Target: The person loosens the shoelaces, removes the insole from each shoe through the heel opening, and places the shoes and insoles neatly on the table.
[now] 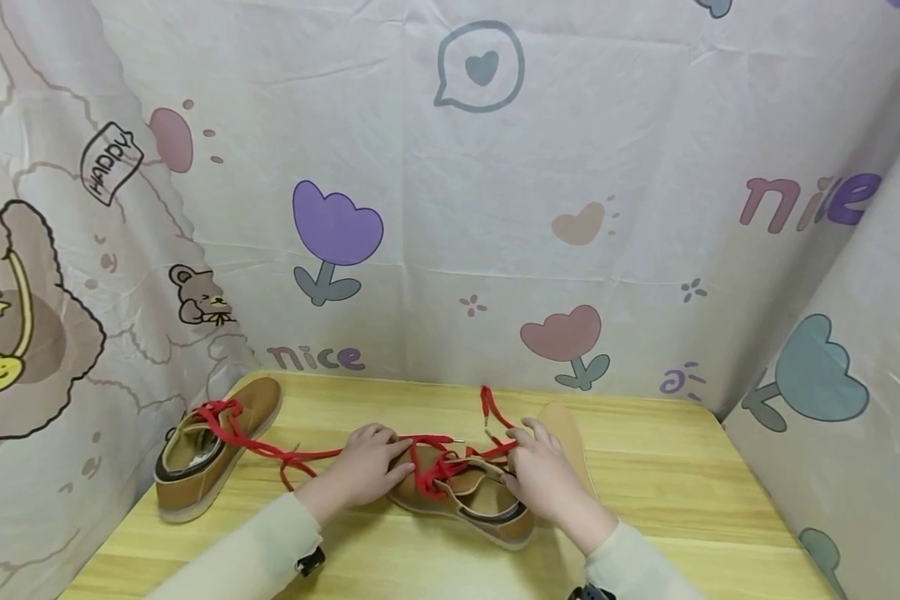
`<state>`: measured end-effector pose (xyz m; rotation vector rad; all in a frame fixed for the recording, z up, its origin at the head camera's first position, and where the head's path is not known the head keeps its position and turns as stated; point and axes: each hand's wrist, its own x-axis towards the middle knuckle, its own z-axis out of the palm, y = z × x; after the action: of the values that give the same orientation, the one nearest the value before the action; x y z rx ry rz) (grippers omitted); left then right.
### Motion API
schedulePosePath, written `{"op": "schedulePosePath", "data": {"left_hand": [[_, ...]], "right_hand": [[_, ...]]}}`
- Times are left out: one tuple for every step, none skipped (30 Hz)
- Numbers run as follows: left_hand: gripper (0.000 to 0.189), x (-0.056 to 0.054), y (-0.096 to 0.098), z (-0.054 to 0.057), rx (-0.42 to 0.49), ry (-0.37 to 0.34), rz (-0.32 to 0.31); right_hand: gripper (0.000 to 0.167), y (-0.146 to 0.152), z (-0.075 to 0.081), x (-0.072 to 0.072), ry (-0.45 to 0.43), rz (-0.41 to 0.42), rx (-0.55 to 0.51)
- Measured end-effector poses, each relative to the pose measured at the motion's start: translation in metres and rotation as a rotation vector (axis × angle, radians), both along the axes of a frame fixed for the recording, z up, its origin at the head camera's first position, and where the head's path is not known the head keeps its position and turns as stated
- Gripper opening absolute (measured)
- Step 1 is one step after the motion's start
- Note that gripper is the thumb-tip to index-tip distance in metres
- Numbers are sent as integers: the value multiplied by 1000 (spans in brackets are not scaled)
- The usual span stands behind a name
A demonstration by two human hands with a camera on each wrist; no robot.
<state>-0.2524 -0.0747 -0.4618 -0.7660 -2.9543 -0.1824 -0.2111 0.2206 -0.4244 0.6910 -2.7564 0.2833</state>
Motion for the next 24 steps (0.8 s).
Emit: {"op": "schedulePosePath", "data": {"left_hand": [[51,2,-1,0,2,1,2],[51,4,-2,1,4,1,4],[52,5,-3,1,8,2,7],[52,6,-4,1,7,2,9],[53,8,-6,0,8,5,9],[53,9,-7,0,6,3,10],[54,10,-8,0,5,4,7],[54,11,-8,0,3,3,6],[55,12,-9,0,1,2,4],[55,14,-10,0,-3,0,1],[55,15,-11,0,-3,-2,0],[54,17,-12,1,-2,-4,-2],[54,18,-12,1,0,-6,-2],[53,19,-13,1,3,-7,-2],[53,20,-13,1,5,-8,-1],[53,21,-14,2,7,-6,-1],[53,23,-14,2,10,-5,-1],[53,24,-15,2,11,-1,-1],[53,25,-15,1,10,2,0],[53,26,-16,1,13,5,-2],[53,27,-16,1,16,8,-3],[53,28,-16,1,20,13,-6],[53,28,-17,1,29,14,-8],[53,29,-17,1,38,14,-9]], "right_hand": [[30,0,0,-1,5,7,2],[29,0,-1,-3,12,16,4],[28,0,-1,-5,17,25,6],[27,1,-1,-6,22,34,11],[25,1,-2,-8,21,41,14],[23,1,-2,-9,24,51,18],[22,2,-3,-10,25,57,23],[20,2,-3,-11,25,64,25],[19,2,-4,-13,24,71,26],[18,3,-4,-14,27,77,29],[16,3,-5,-15,29,82,30],[15,3,-5,-16,35,88,32],[13,3,-5,-17,38,91,32],[12,3,-5,-17,40,96,33],[11,3,-5,-18,41,98,34],[11,3,-5,-19,44,100,37],[10,3,-5,-19,43,101,40],[10,4,-4,-20,43,103,42],[11,4,-4,-20,40,103,44],[11,4,-4,-21,38,102,47],[11,4,-4,-21,37,101,50],[12,4,-4,-21,36,100,52],[13,4,-4,-22,34,97,53],[13,4,-3,-22,34,95,53]]}}
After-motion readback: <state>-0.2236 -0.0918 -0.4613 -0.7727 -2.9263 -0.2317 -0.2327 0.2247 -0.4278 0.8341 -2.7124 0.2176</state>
